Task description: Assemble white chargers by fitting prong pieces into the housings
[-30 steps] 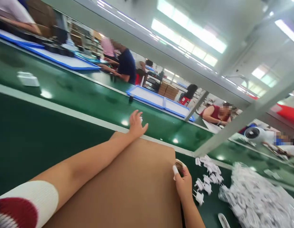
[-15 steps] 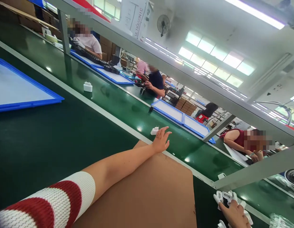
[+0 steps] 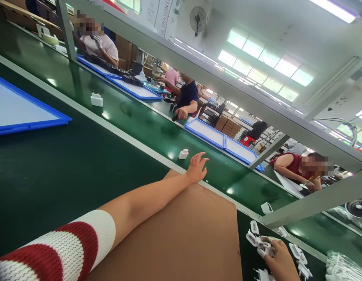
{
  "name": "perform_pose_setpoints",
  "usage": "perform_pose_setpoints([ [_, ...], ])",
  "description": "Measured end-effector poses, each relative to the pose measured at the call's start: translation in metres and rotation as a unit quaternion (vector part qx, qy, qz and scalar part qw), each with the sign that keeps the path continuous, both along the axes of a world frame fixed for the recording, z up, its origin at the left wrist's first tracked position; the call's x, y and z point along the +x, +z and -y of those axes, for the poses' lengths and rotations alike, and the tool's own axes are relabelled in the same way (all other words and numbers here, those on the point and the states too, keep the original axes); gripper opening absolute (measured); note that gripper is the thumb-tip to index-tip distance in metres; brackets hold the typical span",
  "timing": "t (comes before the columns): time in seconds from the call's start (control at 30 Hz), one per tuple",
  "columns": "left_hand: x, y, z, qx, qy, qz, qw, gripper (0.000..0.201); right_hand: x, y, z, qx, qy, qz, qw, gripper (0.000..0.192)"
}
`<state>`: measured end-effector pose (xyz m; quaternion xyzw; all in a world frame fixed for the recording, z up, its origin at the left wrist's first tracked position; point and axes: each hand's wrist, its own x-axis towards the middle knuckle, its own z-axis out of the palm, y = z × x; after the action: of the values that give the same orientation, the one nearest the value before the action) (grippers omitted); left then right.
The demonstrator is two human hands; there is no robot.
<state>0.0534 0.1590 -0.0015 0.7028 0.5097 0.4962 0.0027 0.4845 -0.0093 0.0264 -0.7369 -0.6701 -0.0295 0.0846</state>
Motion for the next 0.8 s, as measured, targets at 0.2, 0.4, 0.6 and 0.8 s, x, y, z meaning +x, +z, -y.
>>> perform_pose_setpoints([
  [0.2, -0.003, 0.002, 0.001, -0.005, -0.005, 0.006, 1.000, 0.046, -0.035, 0.019, 0.009, -0.026, 0.024, -0.006, 0.999, 0.044],
  [0.4, -0.005, 0.004, 0.002, -0.021, -0.028, 0.029, 0.999, 0.043, -0.058, 0.026, 0.018, -0.101, -0.012, 0.051, 0.993, 0.034],
  [0.6, -0.007, 0.013, 0.009, -0.049, -0.055, 0.106, 0.992, 0.037, -0.073, 0.033, 0.027, -0.043, -0.043, 0.058, 0.996, 0.037],
  [0.8, -0.002, 0.072, 0.021, -0.089, -0.072, 0.255, 0.960, 0.028, -0.111, 0.038, 0.035, 0.078, 0.004, -0.076, 0.994, 0.027],
])
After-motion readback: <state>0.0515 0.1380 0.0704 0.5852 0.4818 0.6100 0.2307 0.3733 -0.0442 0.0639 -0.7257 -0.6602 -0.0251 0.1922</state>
